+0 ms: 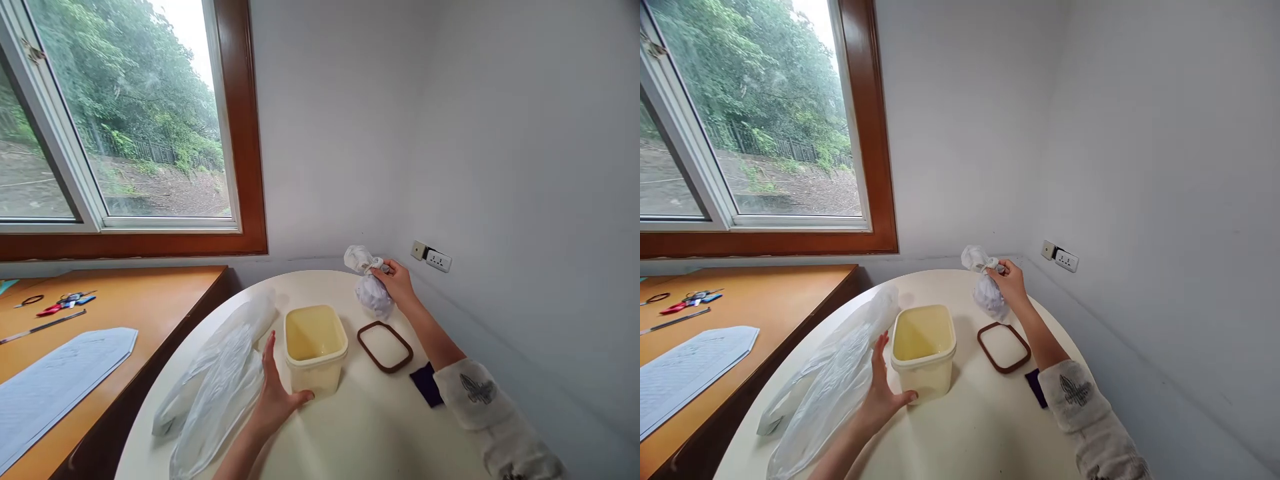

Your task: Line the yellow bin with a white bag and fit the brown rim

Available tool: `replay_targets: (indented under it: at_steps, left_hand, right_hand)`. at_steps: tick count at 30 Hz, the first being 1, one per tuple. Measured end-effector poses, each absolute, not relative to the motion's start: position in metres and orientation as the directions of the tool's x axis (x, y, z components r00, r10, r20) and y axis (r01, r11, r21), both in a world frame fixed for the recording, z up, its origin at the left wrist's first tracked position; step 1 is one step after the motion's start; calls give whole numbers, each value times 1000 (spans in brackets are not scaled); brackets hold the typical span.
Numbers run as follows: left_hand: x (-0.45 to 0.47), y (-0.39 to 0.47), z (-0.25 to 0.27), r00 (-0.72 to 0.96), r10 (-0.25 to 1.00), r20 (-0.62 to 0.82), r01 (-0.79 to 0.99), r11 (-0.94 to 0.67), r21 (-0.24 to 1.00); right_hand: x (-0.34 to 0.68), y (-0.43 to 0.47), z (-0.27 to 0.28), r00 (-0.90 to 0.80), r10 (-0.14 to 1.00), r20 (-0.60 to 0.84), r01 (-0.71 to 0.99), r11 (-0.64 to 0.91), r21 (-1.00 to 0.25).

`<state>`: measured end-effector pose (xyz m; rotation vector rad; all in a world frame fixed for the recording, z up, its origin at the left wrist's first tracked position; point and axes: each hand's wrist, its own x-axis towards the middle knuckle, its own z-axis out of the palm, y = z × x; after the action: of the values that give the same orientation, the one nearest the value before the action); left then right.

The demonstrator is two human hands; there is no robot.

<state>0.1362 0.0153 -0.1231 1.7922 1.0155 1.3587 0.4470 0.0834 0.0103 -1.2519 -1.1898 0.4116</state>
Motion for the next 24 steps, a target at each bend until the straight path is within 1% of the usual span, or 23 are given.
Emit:
replay_targets:
  at_steps: [2, 4, 5, 7, 9, 11, 12, 15, 17, 20, 24]
  left_hand:
    - [131, 10, -114, 133, 817, 561, 243, -576, 781]
    - [128, 1, -103, 62, 764, 642, 229, -637, 736]
    - [127, -4, -98, 19, 750, 661, 206, -650, 732]
    - [126, -15, -85, -52, 750, 659, 161, -645, 747]
    - [127, -26, -71, -67, 778, 624, 134, -613, 779]
    - [130, -37, -55, -1, 825, 566, 123, -561, 818]
    - [131, -42, -47, 65, 848, 526, 115, -530, 840]
    - [138, -55, -26, 246, 848, 470, 67, -499, 864]
    - [142, -61, -16, 335, 812, 478, 69, -528, 847]
    - [146, -66, -5, 423, 767, 482, 141, -581, 802]
    - [146, -69, 5, 532, 739, 414, 223, -594, 773]
  right_hand:
    - [443, 50, 17, 389, 814, 432, 296, 333, -895]
    - [441, 17, 19, 350, 860, 371, 221, 309, -925]
    - [442, 2, 19, 293, 895, 337, 178, 295, -939]
    - [443, -27, 16, 143, 953, 266, 112, 251, -961]
    - [442, -49, 13, 12, 984, 177, 96, 175, -980]
    - [435, -65, 11, -94, 992, 79, 101, 89, -991]
    - [429, -70, 11, -145, 989, 41, 103, 57, -993]
    - [406, -80, 8, -280, 960, -24, 104, 5, -995]
    - [389, -81, 4, -346, 937, -49, 119, -8, -993]
    - [370, -79, -6, -424, 904, -51, 137, 8, -990]
    - [354, -78, -16, -490, 870, -44, 105, 9, -994]
